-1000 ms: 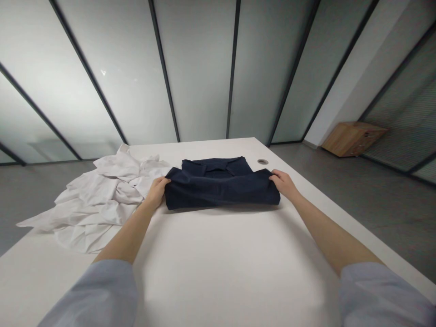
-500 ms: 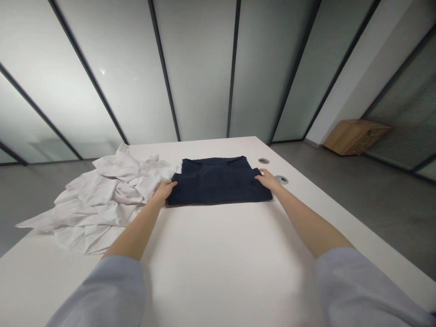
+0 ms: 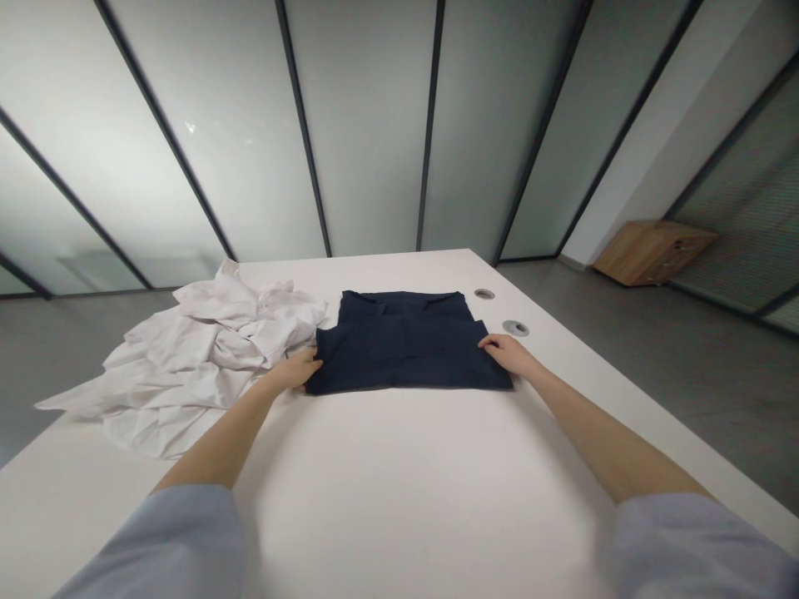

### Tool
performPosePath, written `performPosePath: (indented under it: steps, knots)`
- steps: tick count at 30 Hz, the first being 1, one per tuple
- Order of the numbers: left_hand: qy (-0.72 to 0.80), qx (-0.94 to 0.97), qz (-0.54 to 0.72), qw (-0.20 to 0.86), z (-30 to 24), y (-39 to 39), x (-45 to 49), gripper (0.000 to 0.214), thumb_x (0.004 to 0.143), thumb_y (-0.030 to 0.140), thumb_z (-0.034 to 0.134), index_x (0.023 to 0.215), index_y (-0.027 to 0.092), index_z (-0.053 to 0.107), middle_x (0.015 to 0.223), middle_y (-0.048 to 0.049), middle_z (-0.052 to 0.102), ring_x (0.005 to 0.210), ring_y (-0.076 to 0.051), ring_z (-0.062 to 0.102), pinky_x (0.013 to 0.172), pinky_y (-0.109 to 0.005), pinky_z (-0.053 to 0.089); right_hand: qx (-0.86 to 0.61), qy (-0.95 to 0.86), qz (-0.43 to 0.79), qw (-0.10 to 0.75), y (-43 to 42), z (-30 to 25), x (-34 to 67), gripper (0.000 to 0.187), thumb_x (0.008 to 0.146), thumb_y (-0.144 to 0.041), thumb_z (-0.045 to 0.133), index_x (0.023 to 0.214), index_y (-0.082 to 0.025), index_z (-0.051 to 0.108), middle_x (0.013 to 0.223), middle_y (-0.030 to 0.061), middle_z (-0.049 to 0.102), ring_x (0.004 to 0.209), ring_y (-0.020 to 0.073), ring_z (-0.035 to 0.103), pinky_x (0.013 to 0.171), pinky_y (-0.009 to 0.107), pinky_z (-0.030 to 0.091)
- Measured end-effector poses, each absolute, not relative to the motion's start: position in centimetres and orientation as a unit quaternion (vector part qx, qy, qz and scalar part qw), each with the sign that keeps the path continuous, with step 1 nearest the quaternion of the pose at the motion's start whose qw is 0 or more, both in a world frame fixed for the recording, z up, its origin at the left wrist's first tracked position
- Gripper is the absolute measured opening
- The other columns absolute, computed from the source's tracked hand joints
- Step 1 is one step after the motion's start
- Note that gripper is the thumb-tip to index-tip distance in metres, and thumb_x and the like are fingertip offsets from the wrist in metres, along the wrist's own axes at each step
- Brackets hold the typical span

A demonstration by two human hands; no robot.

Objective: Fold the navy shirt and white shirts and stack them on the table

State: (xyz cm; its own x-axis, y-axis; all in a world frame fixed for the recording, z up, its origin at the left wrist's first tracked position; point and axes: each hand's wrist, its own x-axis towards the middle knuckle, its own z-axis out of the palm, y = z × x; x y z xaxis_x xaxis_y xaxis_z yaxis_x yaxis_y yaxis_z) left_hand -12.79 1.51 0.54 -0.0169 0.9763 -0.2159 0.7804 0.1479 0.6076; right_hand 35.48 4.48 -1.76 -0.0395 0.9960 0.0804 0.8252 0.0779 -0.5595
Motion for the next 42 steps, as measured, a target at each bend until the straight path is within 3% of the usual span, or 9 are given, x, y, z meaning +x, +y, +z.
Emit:
performPosePath:
  steps: [4,10,13,17,26,30,34,38,42]
  knots:
    - [0.663,0.568,0.175,0.455,1.1,0.9,-13.2,0.041,0.065,0.044,0.07,0.097,0.019,0.064,0.072,-0.0013,0.066,0.064,-0.019,0.064,0.05,-0.026,0.048,-0.633,-0.696,0.259,0.219,4.2,-1.2,36.8,0.02,0.074,-0.015,0.056,0.086,-0.019,0.071,0.081,0.0029,0.069,0.076,0.0178,0.063,0.072,0.026,0.048]
    - [0.689,0.457,0.328,0.457,0.9,4.6,-11.0,0.029,0.069,0.041,0.066,0.085,0.017,0.061,0.07,-0.0031,0.068,0.064,-0.02,0.066,0.054,-0.028,0.051,-0.655,-0.657,0.239,0.287,5.5,-1.1,35.7,0.026,0.076,-0.025,0.057,0.097,-0.019,0.072,0.084,0.0042,0.07,0.078,0.0194,0.064,0.076,0.03,0.049]
    - [0.689,0.51,0.35,0.377,0.9,5.7,-10.5,0.016,0.071,0.032,0.06,0.076,0.017,0.061,0.068,-0.0038,0.067,0.067,-0.021,0.066,0.059,-0.029,0.051,-0.646,-0.685,0.179,0.286,5.4,-1.2,34.8,0.024,0.073,-0.019,0.055,0.087,-0.02,0.074,0.089,0.0049,0.072,0.083,0.0205,0.064,0.082,0.032,0.047]
    - [0.66,0.599,0.391,0.229,1.2,6.4,-11.1,0.023,0.073,0.037,0.056,0.08,0.016,0.063,0.071,-0.0033,0.067,0.073,-0.021,0.064,0.063,-0.029,0.049,-0.625,-0.708,0.092,0.317,4.7,-0.8,35.0,0.024,0.071,-0.02,0.051,0.081,-0.02,0.073,0.082,0.0042,0.072,0.073,0.02,0.062,0.075,0.032,0.047]
    - [0.642,0.601,0.435,0.193,3.0,13.5,-11.6,0.033,0.076,0.045,0.054,0.085,0.016,0.065,0.076,-0.0038,0.068,0.074,-0.021,0.063,0.064,-0.029,0.049,-0.623,-0.671,0.026,0.401,9.7,2.5,35.5,0.024,0.071,-0.023,0.047,0.079,-0.018,0.07,0.075,0.004,0.07,0.063,0.0188,0.058,0.066,0.031,0.046]
    - [0.674,0.592,0.418,0.147,4.0,17.5,-10.6,0.038,0.08,0.04,0.052,0.104,0.013,0.065,0.094,-0.0098,0.071,0.09,-0.024,0.065,0.077,-0.033,0.05,-0.669,-0.656,-0.003,0.348,13.7,3.4,34.7,0.033,0.076,-0.019,0.046,0.097,-0.014,0.07,0.097,0.0098,0.071,0.087,0.0232,0.064,0.082,0.033,0.047]
    - [0.723,0.585,0.338,0.145,3.3,18.2,-8.7,0.069,0.079,0.04,0.058,0.137,0.007,0.041,0.13,-0.0216,0.057,0.119,-0.03,0.055,0.097,-0.038,0.044,-0.714,-0.669,0.015,0.203,15.2,2.8,33.2,0.052,0.082,-0.033,0.053,0.129,-0.011,0.055,0.129,0.0183,0.057,0.119,0.0313,0.052,0.097,0.041,0.042]
    - [0.681,0.693,0.226,0.068,0.5,14.8,-6.6,0.077,0.079,0.05,0.057,0.141,0.009,0.035,0.146,-0.021,0.04,0.139,-0.031,0.032,0.111,-0.04,0.028,-0.698,-0.708,0.009,0.111,12.7,1.0,30.8,0.065,0.087,-0.049,0.048,0.142,-0.016,0.04,0.147,0.0185,0.04,0.132,0.0354,0.039,0.103,0.05,0.036]
    - [0.638,0.748,0.179,0.019,-2.1,10.4,-6.2,0.077,0.084,0.058,0.045,0.142,0.009,0.033,0.149,-0.0199,0.036,0.141,-0.03,0.028,0.113,-0.039,0.024,-0.676,-0.733,0.001,0.072,8.9,-0.6,29.2,0.066,0.089,-0.053,0.043,0.145,-0.019,0.036,0.151,0.0157,0.033,0.137,0.0344,0.031,0.108,0.051,0.029]
